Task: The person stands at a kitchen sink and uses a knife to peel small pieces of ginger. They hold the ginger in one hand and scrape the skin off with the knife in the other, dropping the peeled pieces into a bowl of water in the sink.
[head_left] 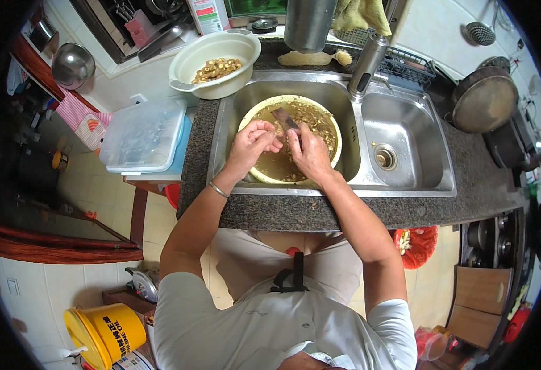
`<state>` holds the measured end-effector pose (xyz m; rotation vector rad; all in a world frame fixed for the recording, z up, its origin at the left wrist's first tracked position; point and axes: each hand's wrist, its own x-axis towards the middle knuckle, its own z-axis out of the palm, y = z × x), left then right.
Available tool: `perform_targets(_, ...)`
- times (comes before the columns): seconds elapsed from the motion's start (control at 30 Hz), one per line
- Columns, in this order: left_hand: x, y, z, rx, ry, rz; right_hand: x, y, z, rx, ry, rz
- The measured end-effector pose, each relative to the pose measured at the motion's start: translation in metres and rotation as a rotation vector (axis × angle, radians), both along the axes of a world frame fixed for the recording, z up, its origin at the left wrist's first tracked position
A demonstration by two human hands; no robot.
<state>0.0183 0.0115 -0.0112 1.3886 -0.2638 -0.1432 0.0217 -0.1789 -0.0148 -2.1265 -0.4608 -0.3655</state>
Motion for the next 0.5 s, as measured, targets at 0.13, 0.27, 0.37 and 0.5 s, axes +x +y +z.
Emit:
perform_targets(0.13, -0.002, -0.002, 0.002, -0.038, -0.028, 0.006, -0.001, -0.001, 0.003, -0.007, 0.014, 0.004)
perform_targets(0.27, -0.004, -0.004, 0.008, -0.035, -0.005, 0.006, -0.001, -0.002, 0.002, -0.014, -0.003, 0.009)
perform_targets(0.37, -0.001, 0.000, -0.004, -0.032, 0.030, -0.024, -0.001, -0.001, 0.000, -0.023, -0.023, 0.018)
perform_targets(0.5, 0.003, 0.000, -0.012, -0.073, 0.075, -0.065, -0.001, 0.000, 0.000, -0.022, -0.019, 0.022)
